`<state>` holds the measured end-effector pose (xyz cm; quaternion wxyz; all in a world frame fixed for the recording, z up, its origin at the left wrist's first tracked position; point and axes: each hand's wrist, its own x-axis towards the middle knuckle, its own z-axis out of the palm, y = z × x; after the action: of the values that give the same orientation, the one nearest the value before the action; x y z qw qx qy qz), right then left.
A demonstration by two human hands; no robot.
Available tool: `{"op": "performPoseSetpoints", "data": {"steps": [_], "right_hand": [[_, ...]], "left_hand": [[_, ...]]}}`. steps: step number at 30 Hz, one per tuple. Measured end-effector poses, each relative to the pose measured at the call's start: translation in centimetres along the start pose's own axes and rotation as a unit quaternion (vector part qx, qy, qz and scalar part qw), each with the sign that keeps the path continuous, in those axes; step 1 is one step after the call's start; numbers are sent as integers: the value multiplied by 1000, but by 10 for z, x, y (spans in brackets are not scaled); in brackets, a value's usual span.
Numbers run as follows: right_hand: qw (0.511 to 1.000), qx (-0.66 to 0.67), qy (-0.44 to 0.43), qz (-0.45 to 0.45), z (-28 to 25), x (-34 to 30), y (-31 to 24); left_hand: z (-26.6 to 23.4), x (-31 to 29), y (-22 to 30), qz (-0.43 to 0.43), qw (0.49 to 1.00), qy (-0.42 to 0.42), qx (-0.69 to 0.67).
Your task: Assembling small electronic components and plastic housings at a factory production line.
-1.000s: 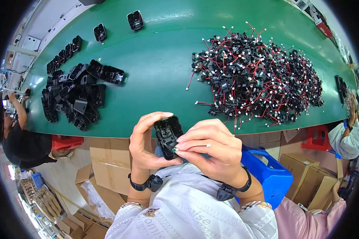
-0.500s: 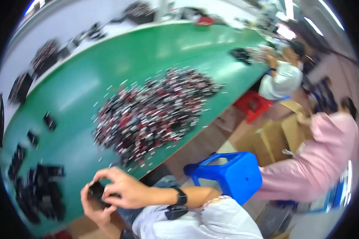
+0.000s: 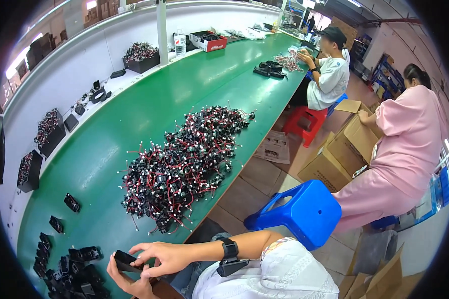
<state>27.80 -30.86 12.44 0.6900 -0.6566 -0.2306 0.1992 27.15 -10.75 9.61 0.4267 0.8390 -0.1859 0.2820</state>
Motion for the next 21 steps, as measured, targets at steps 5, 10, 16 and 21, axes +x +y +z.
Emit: {"op": "performPoseSetpoints", "data": {"steps": [5,10,16,21], "right_hand": [[998,50,24,-36,7,15,15],[995,76,66,26,6,16,19],[955,-157,213,-137,8,27,34],[873,-367,249,-202,10,27,17]], "left_hand": [[2,7,4,25,999,43,-1],[16,-11,-21,-43,997,20,-55],[13,3,-10,-96,987,-60,-118],[6,2,2,-293,788,-90,-534]]}}
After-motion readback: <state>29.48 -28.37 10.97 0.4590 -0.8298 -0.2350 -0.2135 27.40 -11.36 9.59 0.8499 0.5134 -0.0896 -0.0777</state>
